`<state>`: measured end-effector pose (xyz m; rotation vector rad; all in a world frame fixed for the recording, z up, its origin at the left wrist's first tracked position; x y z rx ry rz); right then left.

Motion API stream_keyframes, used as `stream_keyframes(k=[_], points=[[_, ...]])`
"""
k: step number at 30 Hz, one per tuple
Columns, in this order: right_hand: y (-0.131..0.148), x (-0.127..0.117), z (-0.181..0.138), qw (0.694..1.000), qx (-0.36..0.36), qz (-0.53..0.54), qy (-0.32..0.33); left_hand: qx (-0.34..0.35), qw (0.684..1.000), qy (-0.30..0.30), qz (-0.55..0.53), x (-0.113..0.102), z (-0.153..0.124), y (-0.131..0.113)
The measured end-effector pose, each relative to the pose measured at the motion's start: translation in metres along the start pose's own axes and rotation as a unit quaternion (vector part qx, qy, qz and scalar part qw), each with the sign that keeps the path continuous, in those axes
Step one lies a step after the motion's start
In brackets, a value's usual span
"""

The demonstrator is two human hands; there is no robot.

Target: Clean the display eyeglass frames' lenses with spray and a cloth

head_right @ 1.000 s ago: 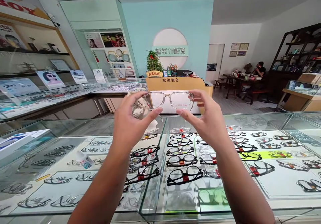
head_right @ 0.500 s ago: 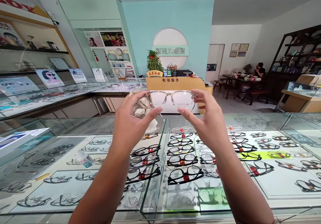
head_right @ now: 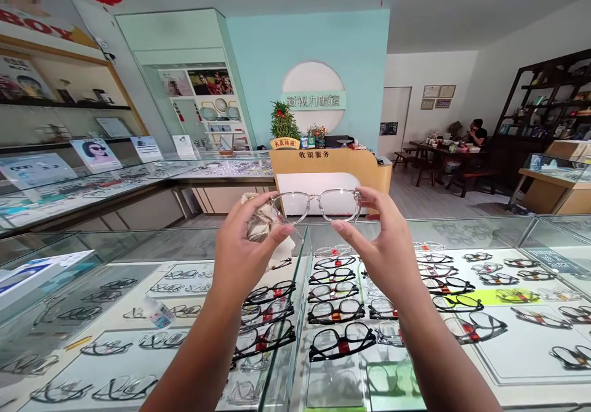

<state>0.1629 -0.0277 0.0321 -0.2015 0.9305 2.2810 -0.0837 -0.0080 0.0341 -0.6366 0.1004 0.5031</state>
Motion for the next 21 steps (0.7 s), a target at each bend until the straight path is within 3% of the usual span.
stream_keyframes(k=[10, 21], points=[[0.01, -0.008, -0.008, 0.997, -0.05, -0.052, -0.033, 0.029, 0.999, -0.017, 0.015, -0.005, -0.004, -0.006], [0.014, -0.004, -0.013, 0.995, -0.061, -0.073, -0.014, 0.018, 0.999, -0.002, 0.029, -0.013, -0.006, -0.011]])
Point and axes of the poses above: each hand's wrist, its own z-axis towards the middle knuckle, its own x-axis out of the palm, y = z × x, the point moved 1 cm from there along z, towards the middle knuckle, and after that the axes turned 9 degrees about -z, right-handed, at the moved point
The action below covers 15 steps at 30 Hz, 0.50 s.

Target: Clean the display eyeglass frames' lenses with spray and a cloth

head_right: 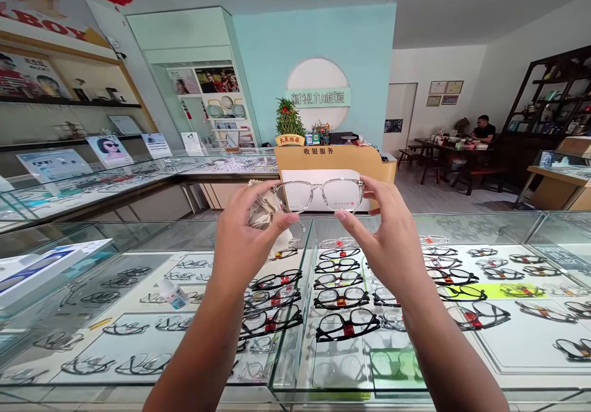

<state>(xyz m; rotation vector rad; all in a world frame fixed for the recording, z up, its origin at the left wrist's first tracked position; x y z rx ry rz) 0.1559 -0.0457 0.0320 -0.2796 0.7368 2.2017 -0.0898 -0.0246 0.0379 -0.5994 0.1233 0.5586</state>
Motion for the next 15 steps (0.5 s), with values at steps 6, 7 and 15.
stream_keyframes(k=[6, 7, 15], points=[[-0.002, -0.007, -0.001, 1.0, 0.017, -0.001, 0.006, 0.012, 1.0, 0.005, -0.021, 0.008, -0.001, 0.003], [-0.003, -0.008, -0.002, 1.0, 0.02, -0.001, 0.009, 0.016, 1.0, 0.001, -0.025, 0.01, -0.001, 0.004], [-0.007, -0.01, 0.0, 0.997, 0.037, -0.019, 0.069, 0.065, 0.996, -0.052, -0.029, 0.024, -0.004, 0.005]])
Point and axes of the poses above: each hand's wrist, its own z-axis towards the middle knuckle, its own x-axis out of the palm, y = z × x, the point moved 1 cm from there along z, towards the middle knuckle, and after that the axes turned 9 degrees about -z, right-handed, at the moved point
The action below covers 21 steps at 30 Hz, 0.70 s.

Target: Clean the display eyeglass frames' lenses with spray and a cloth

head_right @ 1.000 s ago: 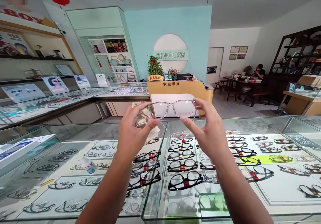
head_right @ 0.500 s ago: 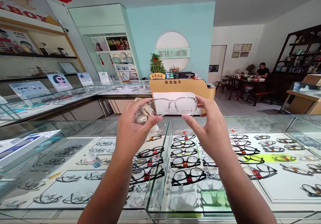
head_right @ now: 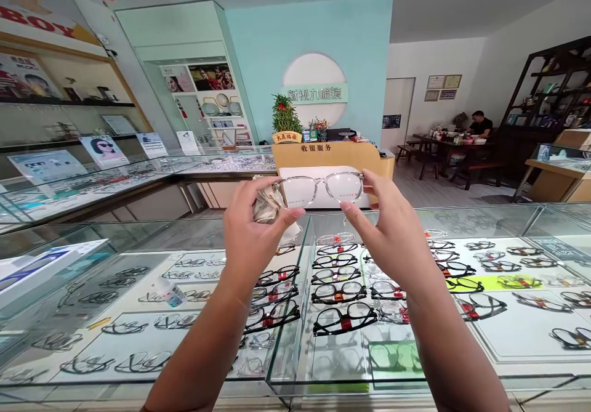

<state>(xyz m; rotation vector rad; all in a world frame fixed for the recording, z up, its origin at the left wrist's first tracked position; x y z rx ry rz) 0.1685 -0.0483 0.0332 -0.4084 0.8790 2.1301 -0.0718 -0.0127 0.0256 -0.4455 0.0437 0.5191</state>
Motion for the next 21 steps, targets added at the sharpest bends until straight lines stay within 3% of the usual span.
stream_keyframes(k=[12, 21], points=[[-0.002, 0.0031, 0.0027, 0.999, 0.032, -0.005, 0.032, 0.048, 0.998, -0.038, 0.033, 0.0028, -0.004, -0.0073], [-0.0097, 0.0045, 0.0084, 0.991, 0.048, 0.082, 0.091, 0.073, 0.994, -0.065, 0.054, 0.0063, -0.0086, -0.0106]])
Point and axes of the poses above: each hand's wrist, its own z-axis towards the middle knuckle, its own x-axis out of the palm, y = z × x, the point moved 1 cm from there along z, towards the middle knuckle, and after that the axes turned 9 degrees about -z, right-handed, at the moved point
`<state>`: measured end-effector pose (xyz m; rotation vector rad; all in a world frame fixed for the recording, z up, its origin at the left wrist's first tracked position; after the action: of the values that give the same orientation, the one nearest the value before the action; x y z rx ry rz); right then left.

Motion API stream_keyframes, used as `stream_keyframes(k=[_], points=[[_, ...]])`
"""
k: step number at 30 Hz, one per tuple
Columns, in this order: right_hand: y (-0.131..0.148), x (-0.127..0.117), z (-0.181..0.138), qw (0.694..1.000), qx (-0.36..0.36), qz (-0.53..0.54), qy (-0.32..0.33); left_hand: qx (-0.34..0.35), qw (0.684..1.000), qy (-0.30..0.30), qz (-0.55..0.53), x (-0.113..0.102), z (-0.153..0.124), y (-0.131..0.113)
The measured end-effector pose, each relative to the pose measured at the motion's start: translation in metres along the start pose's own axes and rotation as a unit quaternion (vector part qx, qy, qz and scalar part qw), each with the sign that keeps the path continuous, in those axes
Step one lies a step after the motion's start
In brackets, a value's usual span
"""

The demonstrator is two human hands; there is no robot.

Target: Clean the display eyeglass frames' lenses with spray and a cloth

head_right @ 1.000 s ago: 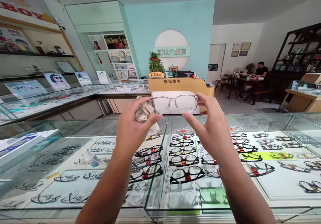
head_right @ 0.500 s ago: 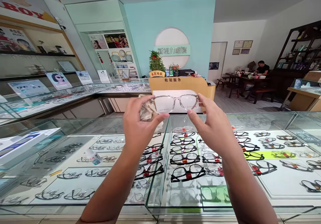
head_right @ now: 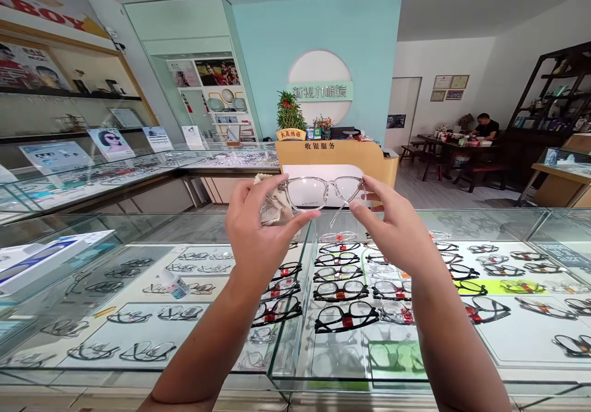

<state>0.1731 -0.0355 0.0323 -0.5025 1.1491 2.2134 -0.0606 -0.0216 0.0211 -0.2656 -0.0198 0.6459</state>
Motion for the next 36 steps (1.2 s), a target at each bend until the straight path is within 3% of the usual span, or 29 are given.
stream_keyframes(k=[5, 12, 17, 21, 25, 36], points=[[0.0, 0.0, 0.001, 0.999, 0.002, 0.007, -0.039, -0.078, 0.995, 0.034, -0.059, 0.0, 0.006, 0.01], [0.008, -0.001, -0.003, 0.984, -0.081, -0.051, -0.152, -0.182, 0.965, 0.115, -0.149, -0.004, 0.017, 0.031], [0.014, -0.003, -0.006, 0.974, -0.101, -0.082, -0.184, -0.216, 0.955, 0.115, -0.165, -0.001, 0.016, 0.036], [0.015, -0.004, -0.007, 0.977, -0.093, -0.087, -0.168, -0.194, 0.965, 0.094, -0.15, 0.002, 0.015, 0.036], [0.012, -0.002, -0.006, 0.982, -0.083, -0.087, -0.143, -0.127, 0.984, 0.057, -0.107, 0.002, 0.013, 0.032], [-0.001, -0.001, 0.004, 0.997, -0.037, 0.016, -0.059, -0.016, 1.0, 0.004, -0.012, -0.002, 0.011, 0.017]])
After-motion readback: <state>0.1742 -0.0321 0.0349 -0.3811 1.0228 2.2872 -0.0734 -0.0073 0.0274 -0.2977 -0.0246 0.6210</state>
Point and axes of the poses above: each hand's wrist, its own z-axis towards the middle knuckle, its own x-axis out of the palm, y = z × x, the point moved 1 cm from there along z, towards the middle knuckle, and after that the axes turned 9 degrees about -z, right-handed, at the moved point
